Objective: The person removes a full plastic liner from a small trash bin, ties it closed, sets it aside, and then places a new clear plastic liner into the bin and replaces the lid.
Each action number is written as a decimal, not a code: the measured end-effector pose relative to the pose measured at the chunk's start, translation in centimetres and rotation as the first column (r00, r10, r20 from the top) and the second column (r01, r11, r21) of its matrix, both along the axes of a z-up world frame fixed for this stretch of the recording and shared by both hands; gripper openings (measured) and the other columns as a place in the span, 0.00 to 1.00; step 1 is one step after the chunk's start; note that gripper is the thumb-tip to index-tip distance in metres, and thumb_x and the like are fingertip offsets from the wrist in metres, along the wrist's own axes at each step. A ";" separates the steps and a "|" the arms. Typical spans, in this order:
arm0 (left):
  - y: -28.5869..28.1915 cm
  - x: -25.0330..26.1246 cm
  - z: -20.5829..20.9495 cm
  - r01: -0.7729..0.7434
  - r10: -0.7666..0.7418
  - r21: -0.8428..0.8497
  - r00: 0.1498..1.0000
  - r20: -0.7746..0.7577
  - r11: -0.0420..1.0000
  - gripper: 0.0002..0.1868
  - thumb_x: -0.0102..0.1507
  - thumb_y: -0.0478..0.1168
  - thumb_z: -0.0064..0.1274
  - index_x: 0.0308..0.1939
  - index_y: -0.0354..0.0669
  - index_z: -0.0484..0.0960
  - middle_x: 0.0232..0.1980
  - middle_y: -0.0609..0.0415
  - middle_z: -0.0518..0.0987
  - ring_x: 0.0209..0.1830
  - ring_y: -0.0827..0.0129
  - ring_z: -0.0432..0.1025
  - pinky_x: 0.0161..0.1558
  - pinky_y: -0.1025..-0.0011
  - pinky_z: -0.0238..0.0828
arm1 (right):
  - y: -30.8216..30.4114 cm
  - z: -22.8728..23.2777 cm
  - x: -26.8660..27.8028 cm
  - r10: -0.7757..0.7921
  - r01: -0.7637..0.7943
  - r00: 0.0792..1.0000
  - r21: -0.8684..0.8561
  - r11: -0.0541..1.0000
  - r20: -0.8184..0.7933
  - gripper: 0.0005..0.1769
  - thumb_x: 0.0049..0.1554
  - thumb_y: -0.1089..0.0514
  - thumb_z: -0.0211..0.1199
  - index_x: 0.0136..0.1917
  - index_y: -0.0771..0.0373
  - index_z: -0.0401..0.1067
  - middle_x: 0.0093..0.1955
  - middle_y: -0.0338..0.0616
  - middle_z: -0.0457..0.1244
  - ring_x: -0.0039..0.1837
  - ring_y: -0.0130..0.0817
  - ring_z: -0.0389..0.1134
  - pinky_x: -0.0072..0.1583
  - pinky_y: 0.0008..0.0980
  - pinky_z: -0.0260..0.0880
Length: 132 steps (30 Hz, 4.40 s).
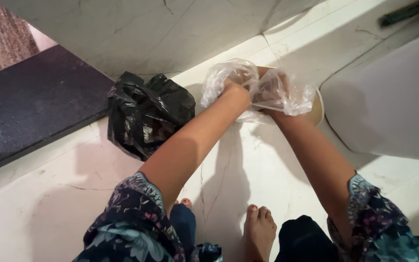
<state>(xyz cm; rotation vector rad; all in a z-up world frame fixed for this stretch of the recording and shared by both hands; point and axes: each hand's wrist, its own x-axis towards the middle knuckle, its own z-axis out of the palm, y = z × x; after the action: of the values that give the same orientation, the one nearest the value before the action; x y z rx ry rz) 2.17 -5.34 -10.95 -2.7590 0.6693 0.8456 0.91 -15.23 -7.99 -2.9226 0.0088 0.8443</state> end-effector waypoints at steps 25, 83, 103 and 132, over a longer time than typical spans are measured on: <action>5.8 -3.2 8.6 0.078 -0.068 -0.316 0.997 0.040 0.945 0.33 0.59 0.39 0.58 0.69 0.51 0.70 0.75 0.48 0.65 0.74 0.53 0.60 0.71 0.46 0.49 | -1.4 15.2 -5.6 0.265 -0.261 0.964 0.124 0.957 -0.015 0.32 0.63 0.51 0.54 0.79 0.41 0.55 0.78 0.42 0.57 0.75 0.41 0.60 0.73 0.43 0.59; 10.5 -0.2 10.0 0.001 -0.037 -0.430 0.996 -0.077 0.903 0.72 0.46 0.31 0.70 0.81 0.66 0.35 0.83 0.44 0.46 0.82 0.50 0.44 0.78 0.62 0.46 | -5.6 15.4 -8.4 0.297 -0.326 0.936 -0.153 0.933 -0.187 0.28 0.53 0.42 0.69 0.63 0.55 0.75 0.60 0.47 0.70 0.64 0.46 0.69 0.66 0.46 0.67; 12.2 -1.5 11.9 -0.046 0.034 -0.351 0.999 -0.039 0.935 0.68 0.47 0.36 0.70 0.81 0.55 0.37 0.84 0.45 0.46 0.82 0.55 0.48 0.74 0.63 0.53 | -8.2 10.3 -9.9 -0.074 -0.017 0.901 0.204 0.979 0.428 0.66 0.34 0.53 0.84 0.79 0.66 0.51 0.81 0.58 0.47 0.78 0.56 0.50 0.71 0.48 0.56; 13.6 -2.6 4.4 -0.392 0.135 -0.679 0.906 -0.400 0.621 0.85 0.37 0.45 0.81 0.79 0.43 0.25 0.75 0.33 0.60 0.78 0.48 0.55 0.75 0.65 0.51 | -10.0 1.3 -5.6 -0.018 -0.011 0.999 0.637 0.771 0.039 0.70 0.35 0.53 0.81 0.82 0.48 0.42 0.80 0.46 0.53 0.80 0.44 0.53 0.77 0.41 0.54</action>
<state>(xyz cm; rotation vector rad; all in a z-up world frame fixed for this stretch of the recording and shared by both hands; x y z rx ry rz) -0.43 8.29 -6.57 -3.5860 0.8118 1.3490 -4.67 -25.19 -6.66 -2.2852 -0.2321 0.6186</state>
